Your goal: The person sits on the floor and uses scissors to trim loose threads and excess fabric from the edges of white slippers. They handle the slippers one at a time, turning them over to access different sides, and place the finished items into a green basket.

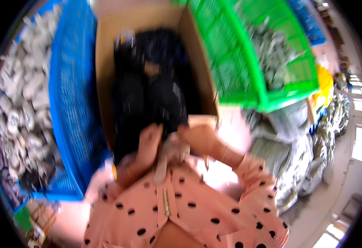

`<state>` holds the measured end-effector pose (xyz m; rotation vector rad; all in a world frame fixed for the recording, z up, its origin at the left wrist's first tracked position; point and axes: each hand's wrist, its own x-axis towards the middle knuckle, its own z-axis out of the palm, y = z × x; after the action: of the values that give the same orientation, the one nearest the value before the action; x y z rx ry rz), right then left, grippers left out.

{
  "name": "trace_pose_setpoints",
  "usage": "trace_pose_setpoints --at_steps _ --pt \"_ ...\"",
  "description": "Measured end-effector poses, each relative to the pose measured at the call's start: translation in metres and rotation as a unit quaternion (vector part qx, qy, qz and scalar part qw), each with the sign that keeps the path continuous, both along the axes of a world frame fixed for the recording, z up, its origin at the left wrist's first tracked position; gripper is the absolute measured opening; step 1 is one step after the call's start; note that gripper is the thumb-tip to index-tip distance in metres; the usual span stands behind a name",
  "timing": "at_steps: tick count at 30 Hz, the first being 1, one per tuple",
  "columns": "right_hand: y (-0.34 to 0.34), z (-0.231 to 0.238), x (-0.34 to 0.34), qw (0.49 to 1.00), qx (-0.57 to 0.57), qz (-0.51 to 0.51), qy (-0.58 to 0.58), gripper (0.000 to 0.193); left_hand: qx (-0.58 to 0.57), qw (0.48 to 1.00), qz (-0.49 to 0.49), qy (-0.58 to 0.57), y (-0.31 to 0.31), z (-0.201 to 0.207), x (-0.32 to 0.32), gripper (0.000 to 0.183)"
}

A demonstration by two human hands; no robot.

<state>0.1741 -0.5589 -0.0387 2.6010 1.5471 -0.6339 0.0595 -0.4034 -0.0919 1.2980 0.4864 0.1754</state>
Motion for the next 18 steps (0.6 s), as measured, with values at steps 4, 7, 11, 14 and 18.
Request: trace_pose_setpoints --at_steps 4,7,11,14,18 --pt "-0.017 -0.005 -0.009 0.978 0.135 -0.148 0.053 0.035 -0.054 0.995 0.025 0.079 0.006 0.000 0.005 0.041" --pt "-0.004 0.021 -0.018 0.978 0.139 -0.136 0.078 0.059 -0.104 0.993 0.053 0.015 0.014 0.007 0.008 0.041" --pt "-0.002 0.043 -0.013 0.985 0.080 -0.111 0.104 0.075 -0.058 0.998 0.029 -0.025 0.019 0.005 0.011 0.032" --pt "0.001 0.027 -0.001 0.981 0.115 -0.110 0.109 0.072 0.118 0.988 0.044 -0.084 0.035 0.024 0.018 0.017" --pt "-0.006 -0.021 0.014 0.961 0.127 -0.202 0.137 0.068 0.398 0.915 -0.066 0.023 0.063 0.050 0.011 0.064"
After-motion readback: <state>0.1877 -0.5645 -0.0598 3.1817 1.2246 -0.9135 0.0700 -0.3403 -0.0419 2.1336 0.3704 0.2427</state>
